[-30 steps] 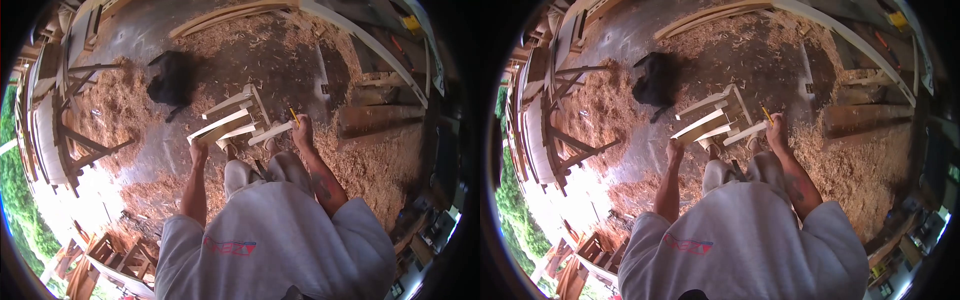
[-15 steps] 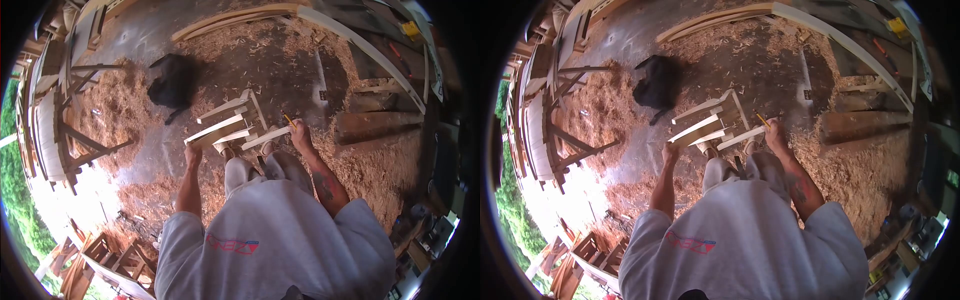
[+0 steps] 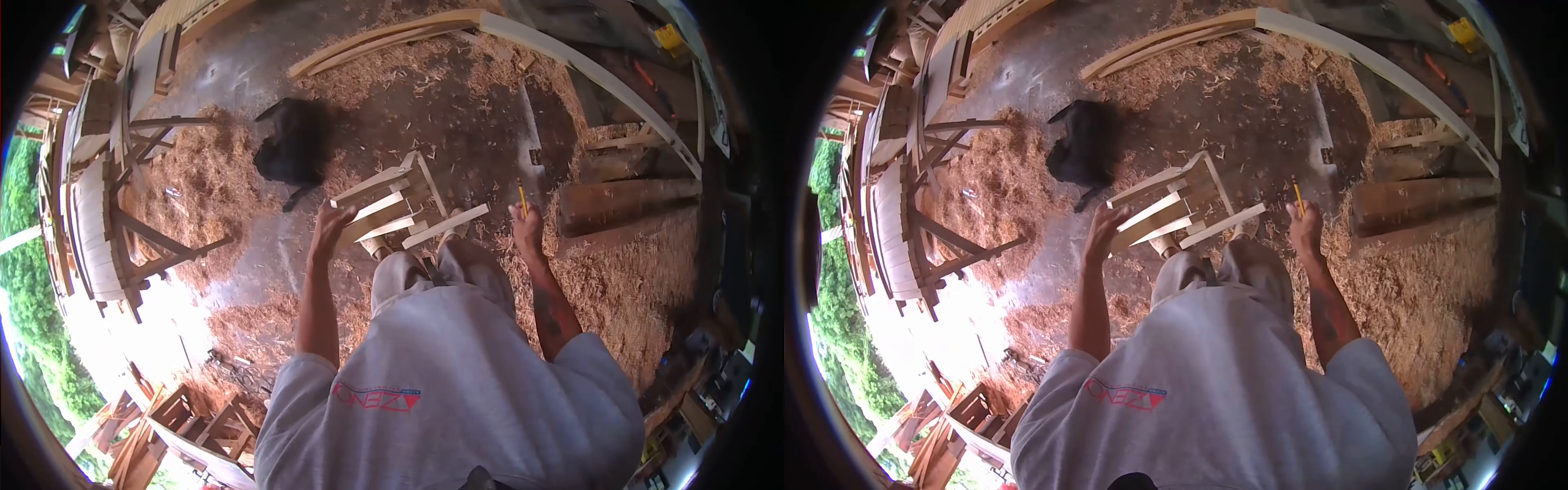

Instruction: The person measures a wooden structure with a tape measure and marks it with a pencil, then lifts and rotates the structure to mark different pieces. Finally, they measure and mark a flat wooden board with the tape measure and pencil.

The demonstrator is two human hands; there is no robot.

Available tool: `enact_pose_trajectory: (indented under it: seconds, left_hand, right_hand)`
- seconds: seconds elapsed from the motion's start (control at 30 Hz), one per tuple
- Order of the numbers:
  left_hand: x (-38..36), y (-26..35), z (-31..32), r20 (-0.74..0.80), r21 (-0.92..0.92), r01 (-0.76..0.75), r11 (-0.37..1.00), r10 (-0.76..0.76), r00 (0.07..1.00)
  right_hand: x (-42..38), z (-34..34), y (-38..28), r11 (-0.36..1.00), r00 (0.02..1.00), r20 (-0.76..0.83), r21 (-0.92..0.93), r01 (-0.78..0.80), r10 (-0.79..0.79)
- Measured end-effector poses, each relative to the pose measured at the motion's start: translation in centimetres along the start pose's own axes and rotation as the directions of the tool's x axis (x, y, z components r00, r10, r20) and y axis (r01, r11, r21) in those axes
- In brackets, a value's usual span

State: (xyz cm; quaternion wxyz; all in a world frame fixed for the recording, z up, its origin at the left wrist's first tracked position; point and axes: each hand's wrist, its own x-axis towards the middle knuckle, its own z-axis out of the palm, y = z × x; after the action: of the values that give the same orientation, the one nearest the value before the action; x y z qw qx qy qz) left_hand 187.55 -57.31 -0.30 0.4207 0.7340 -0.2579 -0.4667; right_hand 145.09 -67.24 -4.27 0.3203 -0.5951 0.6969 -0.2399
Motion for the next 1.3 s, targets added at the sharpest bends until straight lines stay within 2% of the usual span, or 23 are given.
enact_pose_trajectory:
  seconds: [0.03, 0.07, 0.1, 0.17, 0.2, 0.27, 0.33, 0.4, 0.47, 0.53, 0.57, 0.63, 0.7, 0.77, 0.8, 0.87, 0.9, 0.93, 1.03, 1.13, 1.23, 1.27, 1.3]
  left_hand:
    - [0.3, 1.3, 0.1, 0.052, -0.138, 0.147, 0.979, -0.141, 0.989]
    - [1.8, 0.5, 0.2, 0.045, -0.143, 0.143, 0.979, -0.138, 0.989]
    - [3.9, -1.4, 0.5, 0.046, -0.03, 0.062, 0.998, -0.061, 0.997]
    - [4.7, -0.9, 1.3, 0.005, 0.168, -0.101, 0.981, 0.101, 0.995]
    - [4.2, 0.7, 1.9, 0.011, 0.166, -0.108, 0.98, 0.107, 0.994]
    - [3.1, 3.1, 2.9, -0.054, 0.426, -0.159, 0.891, 0.2, 0.978]
    - [2.8, 4.2, 3.1, -0.06, 0.42, -0.15, 0.895, 0.193, 0.979]
    - [2.5, 5.2, 3.2, 0.013, 0.562, -0.147, 0.814, 0.169, 0.986]
    - [1.9, 6.2, 3.8, 0.028, 0.602, -0.164, 0.781, 0.184, 0.982]
    - [1.9, 6.7, 4.3, 0.109, 0.704, -0.265, 0.66, 0.267, 0.957]
    - [2.3, 6.9, 4.4, 0.165, 0.756, -0.259, 0.601, 0.208, 0.964]
    - [2.5, 6.8, 3.7, 0.214, 0.694, -0.333, 0.639, 0.258, 0.942]
    - [2.9, 6.1, 2.7, 0.262, 0.621, -0.41, 0.668, 0.316, 0.912]
    - [3.7, 4.8, 1.8, 0.395, 0.699, -0.483, 0.528, 0.278, 0.876]
    - [4.0, 5.4, 2.2, 0.411, 0.7, -0.495, 0.515, 0.275, 0.869]
    - [3.2, 6.9, 4.6, 0.354, 0.76, -0.351, 0.546, 0.104, 0.929]
    - [2.5, 8.4, 6.4, 0.357, 0.847, -0.353, 0.399, 0.065, 0.932]
    - [1.8, 9.7, 7.9, 0.325, 0.881, -0.329, 0.34, 0.071, 0.943]
    - [2.5, 10.8, 9.7, 0.366, 0.864, -0.342, 0.37, 0.006, 0.93]
    - [2.6, 10.6, 9.8, 0.382, 0.831, -0.369, 0.417, 0.055, 0.923]
    - [2.2, 9.7, 9.3, 0.282, 0.825, -0.26, 0.503, 0.033, 0.959]
    - [2.1, 8.3, 8.9, 0.278, 0.82, -0.252, 0.514, 0.028, 0.96]
    - [1.7, 6.5, 8.1, 0.297, 0.654, -0.328, 0.681, 0.168, 0.94]
  right_hand:
    - [-0.2, 0.0, -0.4, 1.0, 1.0, 0.001, -0.001, 0.008, -0.008]
    - [-0.3, 0.1, -0.8, 1.0, 1.0, 0.0, -0.001, 0.014, -0.014]
    - [-0.5, 0.6, -1.3, 1.0, 1.0, 0.001, -0.001, 0.018, -0.018]
    - [-0.6, 1.8, -2.4, 0.959, 0.965, 0.036, -0.105, 0.262, -0.26]
    - [-0.4, 2.3, -2.7, 0.959, 0.965, 0.027, -0.107, 0.262, -0.26]
    - [-0.1, 3.8, -2.6, 0.977, 0.978, 0.074, -0.074, 0.2, -0.194]
    - [0.4, 4.8, -2.1, 0.978, 0.981, 0.07, -0.092, 0.186, -0.18]
    - [0.3, 5.0, -1.7, 0.994, 0.993, 0.058, -0.032, 0.108, -0.106]
    - [0.2, 5.0, -1.6, 0.998, 0.996, 0.073, -0.025, 0.056, -0.054]
    - [-0.2, 4.6, -2.2, 1.0, 0.996, 0.087, -0.016, 0.006, -0.004]
    - [-0.2, 4.4, -2.5, 1.0, 0.996, 0.086, -0.008, 0.024, -0.023]
    - [-0.1, 4.7, -2.4, 0.999, 0.996, 0.081, 0.001, 0.045, -0.045]
    - [-0.2, 5.0, -1.9, 0.998, 0.997, 0.08, 0.054, -0.019, 0.015]
    - [-0.1, 5.0, -2.0, 0.999, 0.999, 0.05, 0.045, 0.009, -0.011]
    - [-0.6, 5.2, -2.0, 0.999, 0.999, 0.027, 0.032, 0.028, -0.029]
    - [-1.1, 5.2, -1.8, 0.999, 0.998, 0.056, 0.034, -0.024, 0.022]
    - [-0.6, 5.1, -1.9, 0.999, 0.995, 0.09, 0.034, -0.042, 0.039]
    - [0.0, 5.2, -1.8, 0.999, 0.996, 0.085, 0.037, -0.036, 0.033]
    - [-0.1, 6.0, 0.5, 0.992, 0.994, 0.098, 0.109, -0.066, 0.055]
    - [1.2, 5.5, 0.6, 0.983, 0.987, 0.11, 0.128, -0.13, 0.116]
    - [1.2, 3.7, -1.1, 0.974, 0.968, 0.217, 0.157, -0.164, 0.128]
    - [1.3, 3.3, -1.7, 0.996, 0.984, 0.18, -0.076, 0.035, -0.02]
    - [1.6, 3.0, -2.6, 0.923, 0.966, 0.184, -0.307, 0.232, -0.182]
